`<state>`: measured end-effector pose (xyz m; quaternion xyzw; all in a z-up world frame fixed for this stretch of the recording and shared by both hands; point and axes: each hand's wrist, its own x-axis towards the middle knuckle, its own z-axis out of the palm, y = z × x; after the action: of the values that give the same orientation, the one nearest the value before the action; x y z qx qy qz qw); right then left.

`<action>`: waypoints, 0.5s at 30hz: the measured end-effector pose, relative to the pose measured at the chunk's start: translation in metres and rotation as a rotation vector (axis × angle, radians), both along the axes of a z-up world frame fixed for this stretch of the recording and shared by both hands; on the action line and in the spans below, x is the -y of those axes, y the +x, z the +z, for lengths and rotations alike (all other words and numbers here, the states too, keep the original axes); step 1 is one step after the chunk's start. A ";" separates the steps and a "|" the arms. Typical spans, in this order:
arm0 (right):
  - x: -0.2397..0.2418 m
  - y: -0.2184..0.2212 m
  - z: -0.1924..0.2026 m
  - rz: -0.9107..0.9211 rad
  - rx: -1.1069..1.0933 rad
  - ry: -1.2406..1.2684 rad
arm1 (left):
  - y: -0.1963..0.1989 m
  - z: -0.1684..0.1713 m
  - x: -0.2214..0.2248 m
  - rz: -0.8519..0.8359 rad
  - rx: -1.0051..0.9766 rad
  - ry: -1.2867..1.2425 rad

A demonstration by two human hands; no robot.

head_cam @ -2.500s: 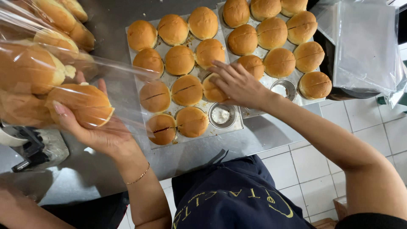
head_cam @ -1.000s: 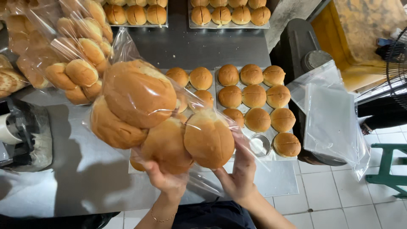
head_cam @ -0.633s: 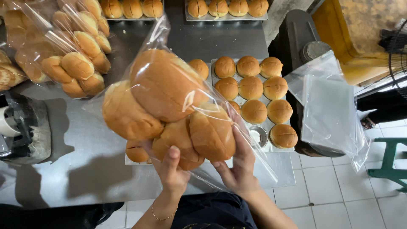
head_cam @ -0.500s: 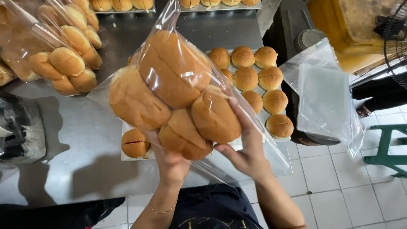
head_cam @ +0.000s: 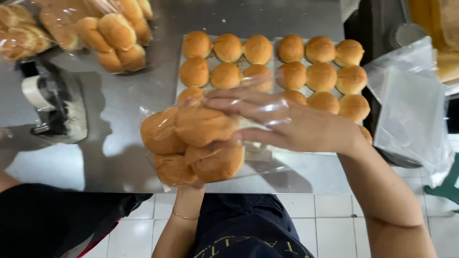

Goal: The person picks up baked buns from a metal tray, places them into plastic bags by hand, and sets the filled bags onto a metal table.

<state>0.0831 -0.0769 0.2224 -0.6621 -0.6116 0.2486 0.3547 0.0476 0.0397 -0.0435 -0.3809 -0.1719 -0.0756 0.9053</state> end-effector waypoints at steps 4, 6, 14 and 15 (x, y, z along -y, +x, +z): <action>-0.072 0.007 0.003 -0.195 -0.399 0.106 | 0.004 -0.095 -0.113 0.083 0.037 0.295; -0.123 0.007 -0.006 -0.248 -0.176 0.065 | -0.041 -0.035 -0.158 0.325 -0.153 0.328; -0.315 0.072 -0.066 -0.016 0.318 0.103 | -0.083 0.033 -0.206 0.716 -1.553 0.929; -0.325 0.085 -0.087 -0.048 0.419 0.020 | -0.078 0.027 -0.204 0.689 -1.631 1.130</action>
<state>0.1677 0.2483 0.1351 -0.7101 -0.6585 0.0910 0.2321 -0.0301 0.2436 -0.0167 0.2311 0.4513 0.3965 0.7653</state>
